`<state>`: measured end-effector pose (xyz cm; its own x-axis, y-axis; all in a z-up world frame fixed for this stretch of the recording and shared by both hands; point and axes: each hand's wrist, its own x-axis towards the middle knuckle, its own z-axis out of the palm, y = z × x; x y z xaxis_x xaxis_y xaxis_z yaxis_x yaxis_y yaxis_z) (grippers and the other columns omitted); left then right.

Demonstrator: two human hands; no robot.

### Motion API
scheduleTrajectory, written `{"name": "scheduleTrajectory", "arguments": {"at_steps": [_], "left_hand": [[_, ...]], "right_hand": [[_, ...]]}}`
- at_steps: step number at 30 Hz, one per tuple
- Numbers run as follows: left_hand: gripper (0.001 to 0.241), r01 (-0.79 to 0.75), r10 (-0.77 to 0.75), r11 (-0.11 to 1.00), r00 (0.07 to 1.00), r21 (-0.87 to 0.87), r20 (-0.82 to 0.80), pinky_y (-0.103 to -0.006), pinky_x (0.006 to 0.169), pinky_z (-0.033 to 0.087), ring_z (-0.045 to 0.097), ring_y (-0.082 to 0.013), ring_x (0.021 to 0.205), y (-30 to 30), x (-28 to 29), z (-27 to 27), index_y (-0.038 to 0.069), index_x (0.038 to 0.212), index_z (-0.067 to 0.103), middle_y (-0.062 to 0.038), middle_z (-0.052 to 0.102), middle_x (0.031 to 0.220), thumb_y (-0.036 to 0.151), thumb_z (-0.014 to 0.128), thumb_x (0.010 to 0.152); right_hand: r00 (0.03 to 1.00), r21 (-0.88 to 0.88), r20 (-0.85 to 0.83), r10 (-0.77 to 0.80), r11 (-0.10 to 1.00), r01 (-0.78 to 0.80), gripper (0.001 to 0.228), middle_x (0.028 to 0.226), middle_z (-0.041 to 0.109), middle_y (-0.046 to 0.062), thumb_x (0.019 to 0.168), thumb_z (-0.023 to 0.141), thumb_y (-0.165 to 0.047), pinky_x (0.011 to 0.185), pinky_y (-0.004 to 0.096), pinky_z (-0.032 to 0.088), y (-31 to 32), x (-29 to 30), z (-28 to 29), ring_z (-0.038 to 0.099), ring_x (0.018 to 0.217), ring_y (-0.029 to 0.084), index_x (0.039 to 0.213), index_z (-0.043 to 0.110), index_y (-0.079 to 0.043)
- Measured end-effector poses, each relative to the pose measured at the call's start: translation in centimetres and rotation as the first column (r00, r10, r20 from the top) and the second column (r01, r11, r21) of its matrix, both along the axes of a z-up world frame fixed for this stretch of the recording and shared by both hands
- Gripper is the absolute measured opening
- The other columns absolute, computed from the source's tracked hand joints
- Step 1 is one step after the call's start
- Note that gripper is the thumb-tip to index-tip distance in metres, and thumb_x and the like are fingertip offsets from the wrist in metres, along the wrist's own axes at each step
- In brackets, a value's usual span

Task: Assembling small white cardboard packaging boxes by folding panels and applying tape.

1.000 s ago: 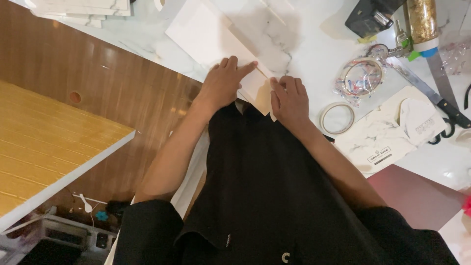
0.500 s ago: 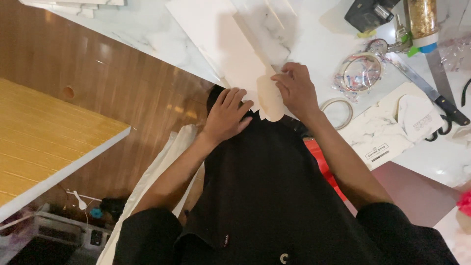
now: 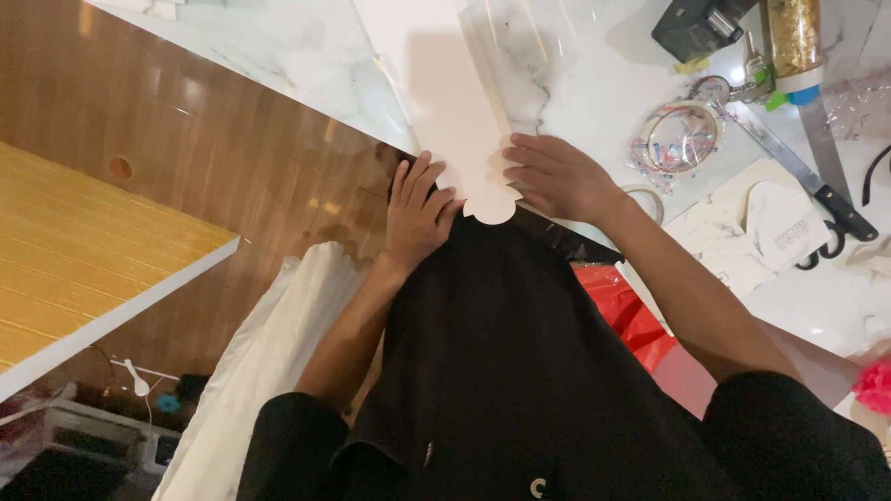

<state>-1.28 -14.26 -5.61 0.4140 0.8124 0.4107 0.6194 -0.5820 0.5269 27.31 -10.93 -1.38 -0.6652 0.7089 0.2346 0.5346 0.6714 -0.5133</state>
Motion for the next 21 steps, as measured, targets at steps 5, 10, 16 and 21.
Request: {"name": "scheduleTrajectory", "arguments": {"at_steps": [5, 10, 16, 21], "left_hand": [[0.017, -0.056, 0.064, 0.996, 0.993, -0.075, 0.101, -0.0525, 0.12, 0.039, 0.05, -0.0369, 0.142, -0.1, 0.3, -0.3, 0.006, 0.108, 0.063, -0.014, 0.061, 0.134, 0.016, 0.074, 0.1], [0.036, -0.09, 0.128, 0.978, 0.971, -0.188, 0.204, -0.05, 0.118, 0.042, 0.052, -0.0383, 0.138, 0.3, 1.3, -0.4, 0.002, 0.132, 0.058, -0.015, 0.06, 0.133, 0.015, 0.071, 0.101], [0.06, -0.142, 0.17, 0.963, 0.979, -0.229, 0.109, -0.0498, 0.117, 0.037, 0.046, -0.0375, 0.136, 1.4, 2.1, 0.6, 0.001, 0.15, 0.047, -0.017, 0.055, 0.139, 0.014, 0.07, 0.096], [0.06, -0.208, 0.213, 0.958, 0.977, -0.198, 0.004, -0.0459, 0.104, 0.037, 0.048, -0.0307, 0.123, 2.8, 2.6, 0.8, 0.009, 0.143, 0.059, -0.009, 0.055, 0.128, 0.023, 0.079, 0.088]], "right_hand": [[0.996, 0.017, 0.07, -0.05, 0.999, 0.049, 0.021, 0.124, 0.07, 0.002, 0.09, 0.081, -0.013, 0.109, 0.037, 0.049, 0.7, -0.5, -2.5, 0.061, 0.129, 0.024, 0.109, 0.072, -0.011], [0.97, -0.41, 0.073, -0.23, 0.88, 0.24, 0.034, 0.105, 0.068, 0.004, 0.087, 0.083, -0.018, 0.096, 0.041, 0.05, 2.6, -2.3, -0.4, 0.057, 0.111, 0.03, 0.118, 0.072, -0.01], [0.948, -0.369, 0.114, -0.298, 0.873, 0.319, 0.047, 0.107, 0.057, 0.01, 0.075, 0.082, -0.005, 0.091, 0.045, 0.048, 3.1, -4.6, 1.3, 0.051, 0.109, 0.033, 0.117, 0.062, -0.01], [0.932, -0.42, 0.18, -0.316, 0.832, 0.363, 0.043, 0.097, 0.057, 0.005, 0.071, 0.082, -0.008, 0.085, 0.042, 0.05, 4.0, -4.9, 1.5, 0.054, 0.101, 0.028, 0.109, 0.062, -0.013]]}}
